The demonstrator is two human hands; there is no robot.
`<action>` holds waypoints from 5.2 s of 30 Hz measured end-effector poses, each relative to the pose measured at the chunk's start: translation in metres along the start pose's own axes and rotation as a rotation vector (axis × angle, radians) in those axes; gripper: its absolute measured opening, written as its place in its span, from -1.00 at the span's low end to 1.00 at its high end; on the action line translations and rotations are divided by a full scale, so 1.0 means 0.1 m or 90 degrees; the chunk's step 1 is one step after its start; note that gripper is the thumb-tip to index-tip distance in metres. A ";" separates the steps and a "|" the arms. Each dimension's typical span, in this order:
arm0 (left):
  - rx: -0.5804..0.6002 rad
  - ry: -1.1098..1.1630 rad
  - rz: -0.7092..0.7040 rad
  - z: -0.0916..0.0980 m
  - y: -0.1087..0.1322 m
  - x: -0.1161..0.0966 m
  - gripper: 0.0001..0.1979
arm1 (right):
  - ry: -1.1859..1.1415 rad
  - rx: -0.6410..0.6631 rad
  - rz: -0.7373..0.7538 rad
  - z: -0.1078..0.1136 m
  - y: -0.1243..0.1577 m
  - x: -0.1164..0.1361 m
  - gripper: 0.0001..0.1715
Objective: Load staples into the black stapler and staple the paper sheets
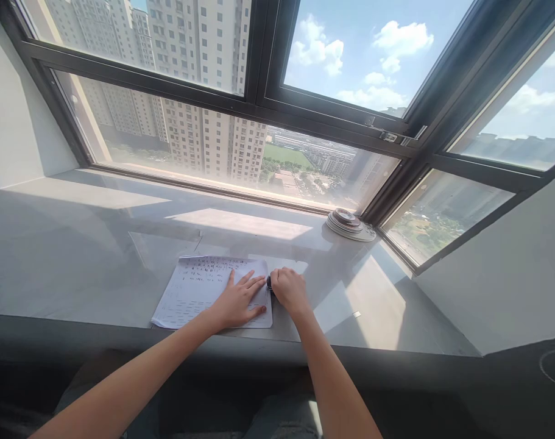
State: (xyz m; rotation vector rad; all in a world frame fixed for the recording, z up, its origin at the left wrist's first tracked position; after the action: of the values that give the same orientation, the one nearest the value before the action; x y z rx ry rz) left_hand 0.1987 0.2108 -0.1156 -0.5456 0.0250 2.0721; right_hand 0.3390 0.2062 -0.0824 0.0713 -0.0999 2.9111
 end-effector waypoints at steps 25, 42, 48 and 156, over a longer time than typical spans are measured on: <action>0.000 0.017 0.005 0.01 0.08 0.02 -0.25 | 0.007 -0.026 -0.027 0.03 0.01 0.04 -0.53; 0.000 0.041 0.007 0.00 0.07 0.02 -0.24 | 0.113 -0.109 0.013 0.00 0.08 0.24 -0.46; -0.012 0.031 0.004 0.03 0.07 0.01 -0.26 | -0.048 -0.107 0.006 0.06 0.02 0.06 -0.45; -0.510 0.318 0.398 1.56 0.57 1.58 -0.88 | -0.431 -0.309 -0.084 0.19 -0.78 -0.89 -0.79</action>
State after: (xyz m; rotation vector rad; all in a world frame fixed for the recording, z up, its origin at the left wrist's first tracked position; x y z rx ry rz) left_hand 0.0248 0.3440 -0.0477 -1.7146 -0.4035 2.4421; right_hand 0.4436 0.2608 -0.0639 0.9247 -0.8589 2.5183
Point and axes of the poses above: each hand's wrist, its own y-axis away from the middle knuckle, its own z-axis out of the back of the hand, x = y × z, the point moved 8 cm from there along -y, towards the middle knuckle, and after that the axes turned 1 degree about -x, right-handed, at the moved point
